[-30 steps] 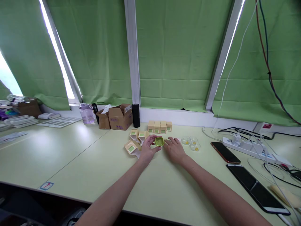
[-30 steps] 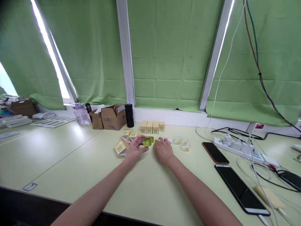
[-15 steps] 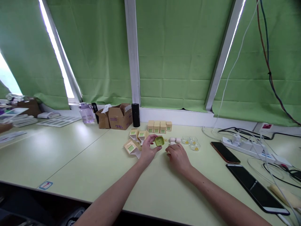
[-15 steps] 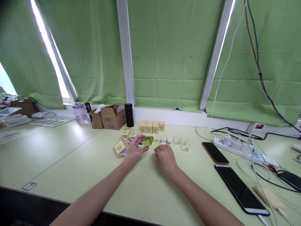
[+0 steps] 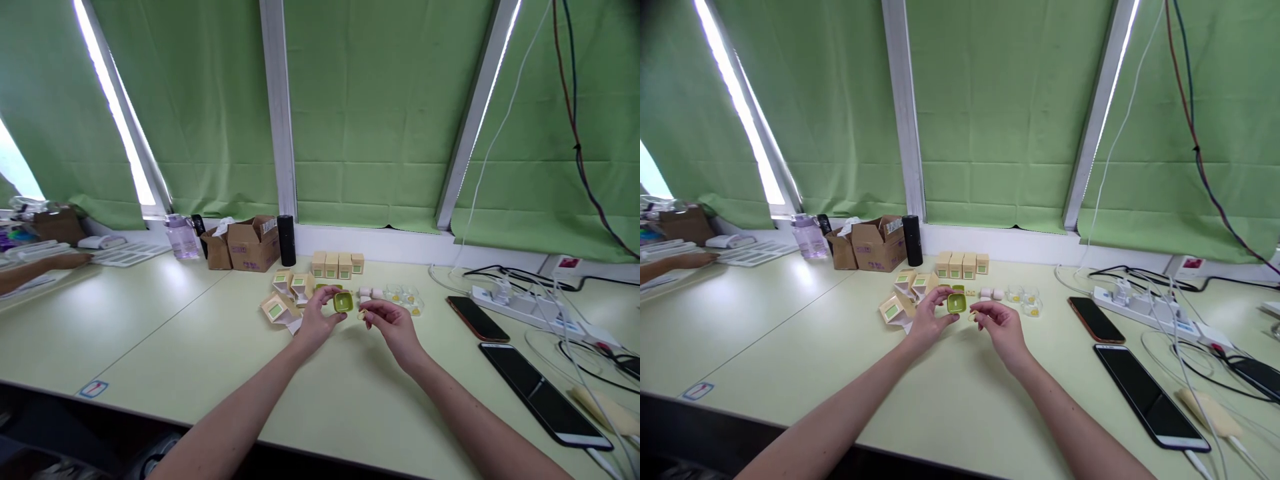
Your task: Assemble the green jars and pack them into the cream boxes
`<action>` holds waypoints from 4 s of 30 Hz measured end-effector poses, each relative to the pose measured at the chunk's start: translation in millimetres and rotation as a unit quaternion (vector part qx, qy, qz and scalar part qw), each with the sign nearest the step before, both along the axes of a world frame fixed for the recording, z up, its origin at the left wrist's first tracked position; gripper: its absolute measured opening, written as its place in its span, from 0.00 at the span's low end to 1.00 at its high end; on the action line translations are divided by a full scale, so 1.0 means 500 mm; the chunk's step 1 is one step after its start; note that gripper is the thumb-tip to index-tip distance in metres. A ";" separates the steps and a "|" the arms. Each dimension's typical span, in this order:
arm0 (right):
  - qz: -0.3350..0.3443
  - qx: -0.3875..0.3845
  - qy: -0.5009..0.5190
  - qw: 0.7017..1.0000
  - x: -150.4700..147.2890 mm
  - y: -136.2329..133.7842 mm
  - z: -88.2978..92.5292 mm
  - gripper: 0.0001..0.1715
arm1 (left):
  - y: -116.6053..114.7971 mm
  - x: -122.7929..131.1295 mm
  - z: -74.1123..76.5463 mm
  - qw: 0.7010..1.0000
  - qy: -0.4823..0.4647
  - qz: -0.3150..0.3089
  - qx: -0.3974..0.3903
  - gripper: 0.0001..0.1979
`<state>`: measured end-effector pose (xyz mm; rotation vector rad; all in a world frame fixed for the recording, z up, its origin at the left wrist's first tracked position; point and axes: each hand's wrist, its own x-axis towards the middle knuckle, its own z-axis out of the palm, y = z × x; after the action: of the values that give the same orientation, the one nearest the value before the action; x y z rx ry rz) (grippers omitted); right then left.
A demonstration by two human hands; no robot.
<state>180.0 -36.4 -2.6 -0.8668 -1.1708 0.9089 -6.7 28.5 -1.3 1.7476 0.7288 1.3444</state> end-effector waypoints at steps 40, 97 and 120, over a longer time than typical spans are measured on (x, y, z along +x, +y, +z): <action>-0.145 0.154 -0.245 0.946 -0.005 -0.026 -0.008 0.09 | -0.038 0.007 0.003 0.997 0.071 -0.034 0.025 0.22; -0.279 0.347 -0.517 0.731 0.005 -0.010 -0.018 0.10 | -0.043 0.009 -0.001 0.987 0.095 -0.061 0.110 0.25; -0.250 0.338 -0.512 0.749 0.010 -0.005 -0.025 0.10 | -0.045 0.008 -0.002 0.989 0.100 -0.066 0.091 0.26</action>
<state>184.8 -38.7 -15.2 -0.9850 -1.8783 -0.5752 -2.8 6.0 -2.6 2.0610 0.6006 1.1866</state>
